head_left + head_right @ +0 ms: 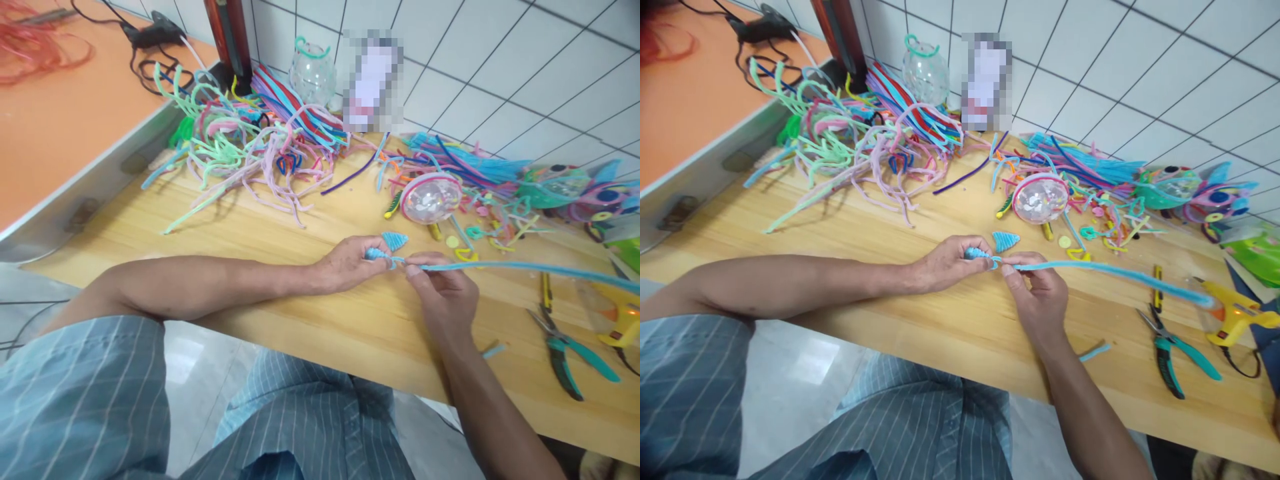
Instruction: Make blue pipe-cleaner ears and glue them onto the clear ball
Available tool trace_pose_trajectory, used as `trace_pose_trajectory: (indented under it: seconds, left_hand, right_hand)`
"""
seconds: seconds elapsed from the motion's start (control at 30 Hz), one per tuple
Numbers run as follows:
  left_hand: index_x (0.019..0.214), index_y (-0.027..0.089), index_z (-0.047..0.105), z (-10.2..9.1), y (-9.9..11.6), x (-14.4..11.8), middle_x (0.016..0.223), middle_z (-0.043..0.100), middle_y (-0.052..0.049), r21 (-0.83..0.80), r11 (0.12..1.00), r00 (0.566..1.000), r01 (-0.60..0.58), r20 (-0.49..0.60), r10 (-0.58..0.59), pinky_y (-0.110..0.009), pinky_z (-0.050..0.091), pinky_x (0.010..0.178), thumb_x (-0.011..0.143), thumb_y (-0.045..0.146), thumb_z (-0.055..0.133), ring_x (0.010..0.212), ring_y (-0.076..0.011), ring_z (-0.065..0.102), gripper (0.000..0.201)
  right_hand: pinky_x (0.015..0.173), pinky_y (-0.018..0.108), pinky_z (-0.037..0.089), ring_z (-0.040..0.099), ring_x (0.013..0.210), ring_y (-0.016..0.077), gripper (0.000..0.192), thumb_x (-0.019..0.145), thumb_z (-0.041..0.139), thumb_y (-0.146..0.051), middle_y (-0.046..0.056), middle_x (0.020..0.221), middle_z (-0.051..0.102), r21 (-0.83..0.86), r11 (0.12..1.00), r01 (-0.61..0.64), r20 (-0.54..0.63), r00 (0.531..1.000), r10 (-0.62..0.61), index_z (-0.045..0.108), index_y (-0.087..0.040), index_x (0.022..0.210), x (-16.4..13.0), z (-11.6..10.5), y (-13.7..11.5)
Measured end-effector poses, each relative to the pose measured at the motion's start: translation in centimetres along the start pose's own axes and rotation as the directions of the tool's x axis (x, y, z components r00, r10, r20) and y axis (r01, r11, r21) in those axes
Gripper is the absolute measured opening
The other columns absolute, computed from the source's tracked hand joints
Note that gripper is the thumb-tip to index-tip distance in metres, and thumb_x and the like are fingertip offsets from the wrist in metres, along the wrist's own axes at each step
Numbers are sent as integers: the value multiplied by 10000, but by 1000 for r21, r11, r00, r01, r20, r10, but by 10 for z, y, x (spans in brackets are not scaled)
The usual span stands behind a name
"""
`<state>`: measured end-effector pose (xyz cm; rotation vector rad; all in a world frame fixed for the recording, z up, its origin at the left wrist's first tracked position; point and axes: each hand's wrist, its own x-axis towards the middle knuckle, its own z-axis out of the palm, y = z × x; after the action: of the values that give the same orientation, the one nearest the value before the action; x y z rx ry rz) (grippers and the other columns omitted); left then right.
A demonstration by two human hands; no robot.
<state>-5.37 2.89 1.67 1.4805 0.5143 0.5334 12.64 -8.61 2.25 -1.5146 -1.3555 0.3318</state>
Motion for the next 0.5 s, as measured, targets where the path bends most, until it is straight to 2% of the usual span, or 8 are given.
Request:
trace_pose_trajectory:
  seconds: [0.13,0.23,0.33,0.5]
  left_hand:
    - [886,169,668,0,0,1,783,581,37,-78,997,997,-24,-79,18,-266,402,768,880,340,693,763,-123,493,173]
    - [891,162,678,1,0,3,803,617,32,-163,986,992,-45,-121,25,-267,419,799,851,331,704,778,-120,510,176]
    - [901,161,688,3,-3,5,800,634,32,-229,972,991,-45,-132,15,-269,431,820,836,323,711,786,-118,532,176]
    - [920,166,686,5,-4,8,787,642,26,-331,943,996,7,-87,-38,-272,443,790,832,354,757,769,-119,560,220]
  right_hand:
    - [876,383,620,784,936,208,166,958,771,-193,7,1009,833,-115,962,249,5,968,-250,839,-320,1039,-2,0,3]
    - [872,371,629,797,945,203,241,956,765,-138,13,1065,844,-207,904,373,69,928,-367,833,-324,1093,-3,0,3]
    - [867,366,634,805,954,208,293,950,769,-117,21,1101,845,-254,868,427,124,904,-409,828,-329,1144,-3,-1,5]
    - [870,369,638,808,958,215,319,951,771,-113,21,1091,842,-294,848,441,110,897,-429,822,-337,1172,-2,-3,10]
